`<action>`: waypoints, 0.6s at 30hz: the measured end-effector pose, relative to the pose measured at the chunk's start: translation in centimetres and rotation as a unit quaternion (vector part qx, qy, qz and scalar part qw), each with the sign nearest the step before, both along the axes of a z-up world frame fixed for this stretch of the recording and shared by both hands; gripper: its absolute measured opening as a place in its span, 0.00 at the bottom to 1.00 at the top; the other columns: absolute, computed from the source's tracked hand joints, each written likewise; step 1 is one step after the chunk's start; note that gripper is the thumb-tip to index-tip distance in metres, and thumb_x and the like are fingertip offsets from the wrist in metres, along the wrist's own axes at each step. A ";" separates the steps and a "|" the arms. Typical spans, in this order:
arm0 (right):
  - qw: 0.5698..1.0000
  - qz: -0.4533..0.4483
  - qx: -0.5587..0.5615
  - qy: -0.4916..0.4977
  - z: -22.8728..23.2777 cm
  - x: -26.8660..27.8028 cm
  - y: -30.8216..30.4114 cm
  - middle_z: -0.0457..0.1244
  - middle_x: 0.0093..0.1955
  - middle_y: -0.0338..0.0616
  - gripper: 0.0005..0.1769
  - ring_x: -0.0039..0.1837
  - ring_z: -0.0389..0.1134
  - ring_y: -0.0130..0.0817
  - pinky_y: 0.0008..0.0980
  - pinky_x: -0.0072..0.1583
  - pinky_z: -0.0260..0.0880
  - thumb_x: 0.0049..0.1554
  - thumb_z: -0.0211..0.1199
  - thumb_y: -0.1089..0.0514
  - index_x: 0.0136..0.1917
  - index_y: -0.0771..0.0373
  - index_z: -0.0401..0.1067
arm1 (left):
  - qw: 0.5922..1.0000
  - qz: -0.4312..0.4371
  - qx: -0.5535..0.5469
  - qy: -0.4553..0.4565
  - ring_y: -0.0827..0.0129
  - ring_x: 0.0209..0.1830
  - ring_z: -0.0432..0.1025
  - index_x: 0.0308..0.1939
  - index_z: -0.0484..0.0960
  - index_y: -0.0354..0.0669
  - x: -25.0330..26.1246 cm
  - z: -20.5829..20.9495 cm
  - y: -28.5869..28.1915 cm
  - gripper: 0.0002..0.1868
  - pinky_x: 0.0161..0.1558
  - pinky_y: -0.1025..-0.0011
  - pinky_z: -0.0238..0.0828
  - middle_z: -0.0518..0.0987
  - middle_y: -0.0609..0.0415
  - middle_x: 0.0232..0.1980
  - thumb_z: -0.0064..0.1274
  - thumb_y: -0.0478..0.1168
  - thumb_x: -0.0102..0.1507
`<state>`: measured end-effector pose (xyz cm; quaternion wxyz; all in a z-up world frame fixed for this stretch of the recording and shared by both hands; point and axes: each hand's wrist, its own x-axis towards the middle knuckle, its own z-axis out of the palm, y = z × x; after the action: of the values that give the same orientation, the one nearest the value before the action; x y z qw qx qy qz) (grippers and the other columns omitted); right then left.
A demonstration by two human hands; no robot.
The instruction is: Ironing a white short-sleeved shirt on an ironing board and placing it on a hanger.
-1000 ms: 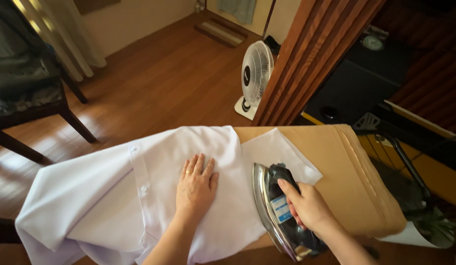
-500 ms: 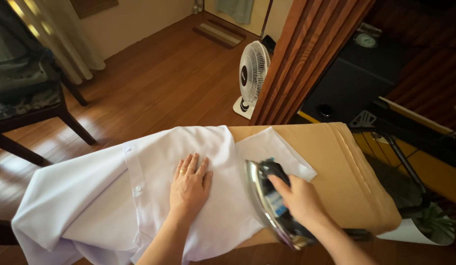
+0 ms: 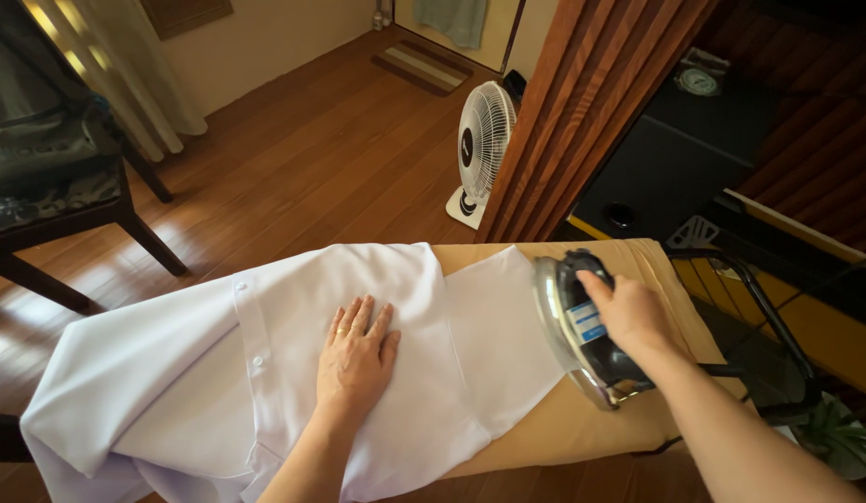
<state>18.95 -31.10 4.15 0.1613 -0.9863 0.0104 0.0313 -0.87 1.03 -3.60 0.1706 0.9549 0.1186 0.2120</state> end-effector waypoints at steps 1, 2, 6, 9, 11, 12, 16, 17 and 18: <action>1.000 0.001 0.001 -0.001 0.0 0.3 -0.7 0.70 0.36 0.54 0.39 0.38 0.74 0.48 0.47 0.45 0.74 0.61 0.52 0.27 0.42 0.67 0.76 | 1.000 0.001 0.001 -0.001 0.55 0.74 0.59 0.63 0.79 0.48 0.0 0.0 0.0 0.23 0.75 0.58 0.46 0.71 0.44 0.70 0.45 0.51 0.66; 1.000 -0.020 0.009 0.008 0.0 0.5 -1.4 0.71 0.35 0.54 0.40 0.39 0.75 0.48 0.46 0.46 0.74 0.61 0.52 0.26 0.42 0.68 0.76 | 1.000 0.000 -0.003 0.002 0.55 0.74 0.59 0.63 0.78 0.48 0.0 0.1 0.0 0.24 0.75 0.58 0.47 0.71 0.44 0.71 0.45 0.51 0.66; 0.998 -0.063 -0.019 0.021 0.1 1.1 -4.3 0.72 0.36 0.52 0.41 0.40 0.74 0.46 0.46 0.49 0.73 0.61 0.50 0.25 0.44 0.67 0.77 | 1.000 -0.004 0.000 0.001 0.55 0.75 0.58 0.64 0.78 0.49 0.1 -0.5 0.2 0.24 0.74 0.58 0.46 0.70 0.44 0.71 0.45 0.51 0.66; 0.997 -0.012 -0.075 -0.034 -0.1 1.1 -5.8 0.68 0.37 0.52 0.40 0.40 0.71 0.48 0.47 0.46 0.72 0.60 0.51 0.24 0.47 0.66 0.75 | 1.000 -0.007 0.002 0.005 0.55 0.75 0.58 0.64 0.77 0.48 0.1 -0.1 0.2 0.24 0.74 0.58 0.46 0.69 0.44 0.71 0.44 0.51 0.67; 0.999 -0.030 -0.044 0.009 4.0 -2.3 -3.4 0.68 0.34 0.53 0.40 0.39 0.71 0.48 0.47 0.45 0.73 0.61 0.51 0.25 0.46 0.67 0.75 | 1.000 -0.007 -0.002 0.007 0.55 0.75 0.58 0.64 0.77 0.47 0.0 0.3 0.2 0.24 0.75 0.58 0.46 0.69 0.44 0.72 0.44 0.51 0.67; 0.997 -0.046 -0.013 0.054 6.0 -4.0 -2.3 0.69 0.31 0.54 0.40 0.37 0.72 0.48 0.47 0.44 0.74 0.61 0.50 0.26 0.45 0.68 0.75 | 1.000 -0.008 -0.005 0.010 0.55 0.75 0.58 0.64 0.77 0.47 -0.1 0.5 0.1 0.24 0.75 0.58 0.45 0.69 0.44 0.72 0.43 0.50 0.67; 0.992 -0.053 0.060 0.101 5.2 -9.8 0.6 0.67 0.30 0.51 0.37 0.34 0.73 0.50 0.49 0.39 0.76 0.62 0.50 0.27 0.44 0.66 0.70 | 1.000 -0.006 -0.003 0.012 0.55 0.75 0.58 0.64 0.77 0.46 0.1 0.2 0.1 0.24 0.74 0.58 0.45 0.69 0.44 0.71 0.44 0.50 0.67; 0.997 -0.003 0.054 0.056 2.9 -10.8 0.8 0.67 0.31 0.54 0.36 0.35 0.72 0.51 0.49 0.40 0.74 0.59 0.54 0.28 0.41 0.67 0.72 | 1.000 -0.009 0.000 -0.001 0.55 0.74 0.59 0.64 0.77 0.46 0.2 -0.1 0.1 0.24 0.74 0.58 0.46 0.70 0.43 0.71 0.44 0.50 0.67; 0.998 0.049 0.047 0.012 0.4 -11.9 1.0 0.67 0.32 0.57 0.36 0.37 0.72 0.53 0.48 0.41 0.72 0.55 0.58 0.28 0.37 0.67 0.74 | 1.000 -0.009 0.003 -0.011 0.54 0.74 0.59 0.63 0.78 0.45 0.1 -0.4 0.2 0.24 0.74 0.57 0.46 0.70 0.43 0.70 0.44 0.50 0.67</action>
<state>7.07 -30.05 4.60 0.2058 -0.9765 -0.0373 0.0513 -0.76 1.27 -4.01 0.1709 0.9540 0.1070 0.2217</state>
